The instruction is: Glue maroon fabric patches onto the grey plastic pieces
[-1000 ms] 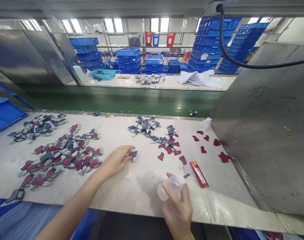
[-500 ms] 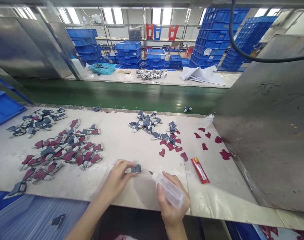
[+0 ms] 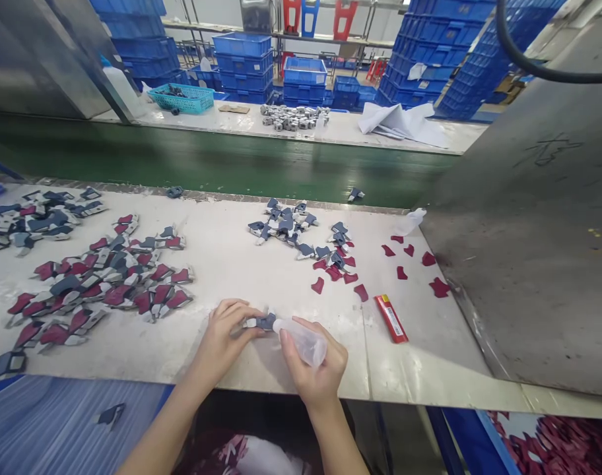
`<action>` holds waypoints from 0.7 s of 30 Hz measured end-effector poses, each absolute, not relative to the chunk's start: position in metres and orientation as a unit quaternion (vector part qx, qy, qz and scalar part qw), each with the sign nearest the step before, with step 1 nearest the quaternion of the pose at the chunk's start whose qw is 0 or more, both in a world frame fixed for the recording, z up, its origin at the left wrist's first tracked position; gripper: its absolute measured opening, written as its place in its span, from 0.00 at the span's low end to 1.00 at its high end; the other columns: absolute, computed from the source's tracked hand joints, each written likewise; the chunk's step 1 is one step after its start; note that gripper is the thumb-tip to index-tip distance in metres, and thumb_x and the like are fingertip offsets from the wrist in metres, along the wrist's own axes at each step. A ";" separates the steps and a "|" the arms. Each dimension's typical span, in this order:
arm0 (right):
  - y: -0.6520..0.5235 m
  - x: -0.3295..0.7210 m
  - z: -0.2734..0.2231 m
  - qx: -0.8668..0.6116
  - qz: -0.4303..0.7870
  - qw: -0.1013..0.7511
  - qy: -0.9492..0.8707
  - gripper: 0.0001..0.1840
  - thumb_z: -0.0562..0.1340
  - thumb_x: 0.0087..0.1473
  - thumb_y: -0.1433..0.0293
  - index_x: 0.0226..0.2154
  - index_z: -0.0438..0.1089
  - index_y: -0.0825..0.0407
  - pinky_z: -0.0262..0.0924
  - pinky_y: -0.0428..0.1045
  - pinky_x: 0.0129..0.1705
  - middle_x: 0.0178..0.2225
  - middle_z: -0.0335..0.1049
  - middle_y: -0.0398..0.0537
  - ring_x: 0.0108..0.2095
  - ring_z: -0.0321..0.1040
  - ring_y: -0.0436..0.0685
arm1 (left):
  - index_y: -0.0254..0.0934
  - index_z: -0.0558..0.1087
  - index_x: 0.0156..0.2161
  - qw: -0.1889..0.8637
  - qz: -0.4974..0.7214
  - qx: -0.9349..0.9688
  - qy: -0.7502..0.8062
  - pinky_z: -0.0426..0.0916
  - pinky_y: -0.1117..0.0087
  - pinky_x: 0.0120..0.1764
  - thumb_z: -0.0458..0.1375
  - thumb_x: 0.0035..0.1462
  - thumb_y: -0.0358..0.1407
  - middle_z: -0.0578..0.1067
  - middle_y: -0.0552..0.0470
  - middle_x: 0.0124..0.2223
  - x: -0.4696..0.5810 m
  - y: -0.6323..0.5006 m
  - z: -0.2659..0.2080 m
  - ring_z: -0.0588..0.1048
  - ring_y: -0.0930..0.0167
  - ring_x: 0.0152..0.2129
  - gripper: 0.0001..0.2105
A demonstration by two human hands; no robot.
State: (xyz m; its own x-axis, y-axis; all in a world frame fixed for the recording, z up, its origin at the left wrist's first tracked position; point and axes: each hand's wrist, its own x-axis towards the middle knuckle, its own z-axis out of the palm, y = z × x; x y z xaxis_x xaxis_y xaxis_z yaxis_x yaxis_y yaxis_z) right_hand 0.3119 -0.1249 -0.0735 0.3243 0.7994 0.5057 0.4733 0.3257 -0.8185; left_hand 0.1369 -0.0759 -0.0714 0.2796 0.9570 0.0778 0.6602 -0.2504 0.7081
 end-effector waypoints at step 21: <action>-0.124 0.303 -0.066 -0.615 0.169 0.596 -0.488 0.08 0.66 0.52 0.66 0.32 0.76 0.54 0.68 0.49 0.28 0.28 0.77 0.48 0.27 0.74 0.57 | 0.44 0.75 0.39 0.273 0.266 0.755 0.534 0.58 0.58 0.48 0.65 0.54 0.31 0.79 0.54 0.39 0.137 -0.076 -0.074 0.70 0.61 0.46 0.08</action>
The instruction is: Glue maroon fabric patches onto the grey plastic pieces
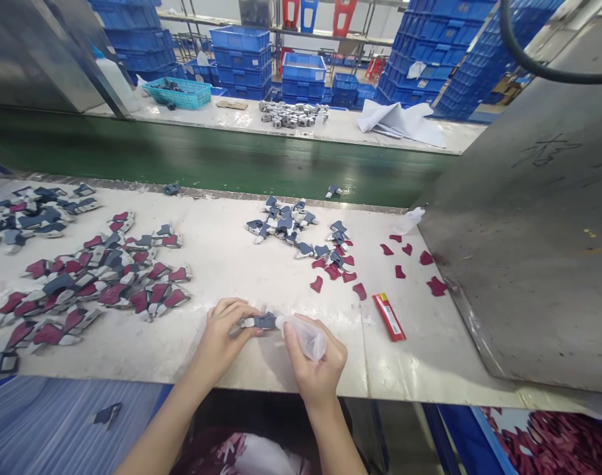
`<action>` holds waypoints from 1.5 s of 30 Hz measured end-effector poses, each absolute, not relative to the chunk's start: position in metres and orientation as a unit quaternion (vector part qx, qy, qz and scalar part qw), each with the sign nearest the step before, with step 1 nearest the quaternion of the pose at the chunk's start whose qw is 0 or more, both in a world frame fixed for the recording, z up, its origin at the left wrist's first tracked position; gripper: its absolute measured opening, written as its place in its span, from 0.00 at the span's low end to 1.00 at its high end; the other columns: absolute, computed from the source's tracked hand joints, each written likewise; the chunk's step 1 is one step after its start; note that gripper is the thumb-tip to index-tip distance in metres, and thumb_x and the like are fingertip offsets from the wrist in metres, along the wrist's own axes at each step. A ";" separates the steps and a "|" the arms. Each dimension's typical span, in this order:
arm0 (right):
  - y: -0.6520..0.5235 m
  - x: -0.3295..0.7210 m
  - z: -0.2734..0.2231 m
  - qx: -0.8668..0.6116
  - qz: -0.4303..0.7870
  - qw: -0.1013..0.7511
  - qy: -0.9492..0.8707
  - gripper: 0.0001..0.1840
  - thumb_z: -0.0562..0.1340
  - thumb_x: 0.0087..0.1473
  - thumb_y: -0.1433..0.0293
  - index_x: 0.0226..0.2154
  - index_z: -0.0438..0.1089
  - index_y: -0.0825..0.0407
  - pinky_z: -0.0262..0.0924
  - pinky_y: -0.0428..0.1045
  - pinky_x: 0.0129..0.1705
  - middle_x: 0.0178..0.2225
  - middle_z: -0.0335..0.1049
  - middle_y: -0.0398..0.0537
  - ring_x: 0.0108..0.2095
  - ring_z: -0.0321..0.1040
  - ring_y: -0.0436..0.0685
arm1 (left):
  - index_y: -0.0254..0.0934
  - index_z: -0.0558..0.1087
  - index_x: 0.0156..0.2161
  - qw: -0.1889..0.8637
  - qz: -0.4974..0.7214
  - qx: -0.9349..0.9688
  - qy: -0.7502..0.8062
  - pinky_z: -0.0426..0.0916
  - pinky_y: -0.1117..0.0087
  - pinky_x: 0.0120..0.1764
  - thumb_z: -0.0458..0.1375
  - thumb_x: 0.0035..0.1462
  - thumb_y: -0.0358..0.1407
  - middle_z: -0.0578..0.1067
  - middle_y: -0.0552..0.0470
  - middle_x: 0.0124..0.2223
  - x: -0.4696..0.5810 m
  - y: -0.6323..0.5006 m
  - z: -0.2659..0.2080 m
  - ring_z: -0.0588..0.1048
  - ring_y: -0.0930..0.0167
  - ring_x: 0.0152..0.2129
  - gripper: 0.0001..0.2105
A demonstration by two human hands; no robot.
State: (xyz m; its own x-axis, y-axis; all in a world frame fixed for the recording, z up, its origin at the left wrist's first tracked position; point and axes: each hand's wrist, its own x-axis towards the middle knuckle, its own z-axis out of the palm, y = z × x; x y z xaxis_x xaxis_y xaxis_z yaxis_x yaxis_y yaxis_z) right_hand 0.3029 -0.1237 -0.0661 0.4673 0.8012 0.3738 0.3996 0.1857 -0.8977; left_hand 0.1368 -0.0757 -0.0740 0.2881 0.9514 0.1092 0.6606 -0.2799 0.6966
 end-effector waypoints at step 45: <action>-0.127 0.289 -0.064 -0.630 0.202 0.593 -0.460 0.13 0.66 0.51 0.61 0.32 0.76 0.55 0.72 0.51 0.30 0.29 0.78 0.52 0.29 0.76 0.59 | 0.44 0.74 0.37 0.288 0.275 0.743 0.539 0.58 0.59 0.48 0.63 0.55 0.30 0.79 0.54 0.41 0.138 -0.077 -0.073 0.69 0.61 0.46 0.06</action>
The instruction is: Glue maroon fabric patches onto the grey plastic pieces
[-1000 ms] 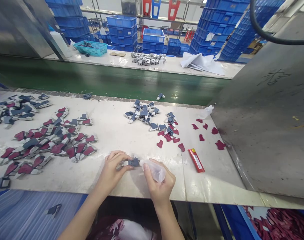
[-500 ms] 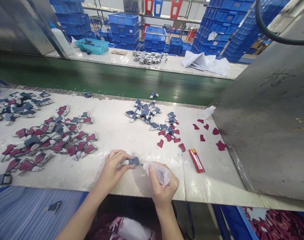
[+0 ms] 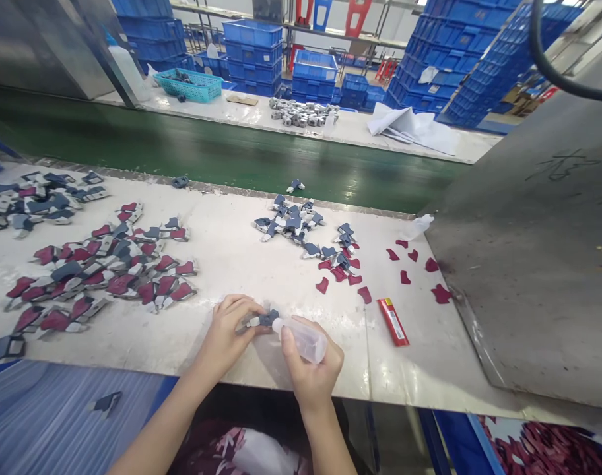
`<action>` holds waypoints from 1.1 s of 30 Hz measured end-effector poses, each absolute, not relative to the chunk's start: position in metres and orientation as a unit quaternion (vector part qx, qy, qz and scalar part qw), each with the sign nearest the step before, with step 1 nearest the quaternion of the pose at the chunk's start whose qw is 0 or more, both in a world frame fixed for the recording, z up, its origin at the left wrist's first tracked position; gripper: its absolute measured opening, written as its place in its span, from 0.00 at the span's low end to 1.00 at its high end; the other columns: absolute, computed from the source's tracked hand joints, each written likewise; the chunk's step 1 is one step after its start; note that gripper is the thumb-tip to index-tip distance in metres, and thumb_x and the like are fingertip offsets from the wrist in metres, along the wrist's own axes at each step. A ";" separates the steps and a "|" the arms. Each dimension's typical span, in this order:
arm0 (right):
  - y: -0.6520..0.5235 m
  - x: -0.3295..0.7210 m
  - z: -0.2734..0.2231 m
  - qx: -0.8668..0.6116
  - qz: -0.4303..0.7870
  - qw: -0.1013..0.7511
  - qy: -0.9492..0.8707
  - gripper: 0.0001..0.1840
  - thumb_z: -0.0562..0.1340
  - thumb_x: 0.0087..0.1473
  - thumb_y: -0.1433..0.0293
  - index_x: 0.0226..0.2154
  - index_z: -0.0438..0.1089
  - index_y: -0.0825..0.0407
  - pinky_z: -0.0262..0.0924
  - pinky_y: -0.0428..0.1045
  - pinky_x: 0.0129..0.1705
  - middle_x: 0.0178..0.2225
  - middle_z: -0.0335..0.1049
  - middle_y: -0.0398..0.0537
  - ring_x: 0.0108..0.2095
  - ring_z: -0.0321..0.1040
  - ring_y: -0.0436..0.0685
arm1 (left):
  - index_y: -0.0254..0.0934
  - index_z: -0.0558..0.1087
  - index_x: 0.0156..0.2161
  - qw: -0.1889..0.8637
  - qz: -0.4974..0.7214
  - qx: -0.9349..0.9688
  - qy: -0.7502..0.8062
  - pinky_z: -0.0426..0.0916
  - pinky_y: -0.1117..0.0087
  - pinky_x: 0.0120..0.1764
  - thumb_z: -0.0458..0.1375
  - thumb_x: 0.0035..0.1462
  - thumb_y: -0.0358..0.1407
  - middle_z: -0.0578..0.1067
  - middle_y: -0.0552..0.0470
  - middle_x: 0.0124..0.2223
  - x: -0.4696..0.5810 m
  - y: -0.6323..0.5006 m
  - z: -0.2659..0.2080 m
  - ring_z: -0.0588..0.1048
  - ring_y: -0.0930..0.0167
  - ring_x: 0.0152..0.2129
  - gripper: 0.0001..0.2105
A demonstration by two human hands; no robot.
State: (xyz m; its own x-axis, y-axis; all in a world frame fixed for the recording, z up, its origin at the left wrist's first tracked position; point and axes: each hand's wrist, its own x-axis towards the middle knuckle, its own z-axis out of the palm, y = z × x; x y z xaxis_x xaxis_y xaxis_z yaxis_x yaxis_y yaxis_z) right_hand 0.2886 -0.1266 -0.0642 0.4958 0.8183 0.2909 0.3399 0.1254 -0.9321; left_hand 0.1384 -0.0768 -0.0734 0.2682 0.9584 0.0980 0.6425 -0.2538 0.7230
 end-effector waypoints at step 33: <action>-0.135 0.294 -0.069 -0.644 0.172 0.628 -0.402 0.11 0.66 0.52 0.63 0.27 0.76 0.55 0.67 0.50 0.29 0.26 0.76 0.50 0.27 0.73 0.58 | 0.42 0.75 0.37 0.292 0.272 0.741 0.540 0.55 0.58 0.49 0.66 0.54 0.31 0.80 0.55 0.40 0.139 -0.078 -0.072 0.70 0.62 0.46 0.06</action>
State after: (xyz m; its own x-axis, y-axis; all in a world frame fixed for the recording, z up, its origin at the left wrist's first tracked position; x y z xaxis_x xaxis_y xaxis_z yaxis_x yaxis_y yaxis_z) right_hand 0.2945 -0.1350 -0.0687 0.6180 0.7336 0.2827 0.3007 0.1117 -0.9472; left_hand 0.1389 -0.0776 -0.0720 0.2685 0.9593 0.0875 0.6409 -0.2458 0.7272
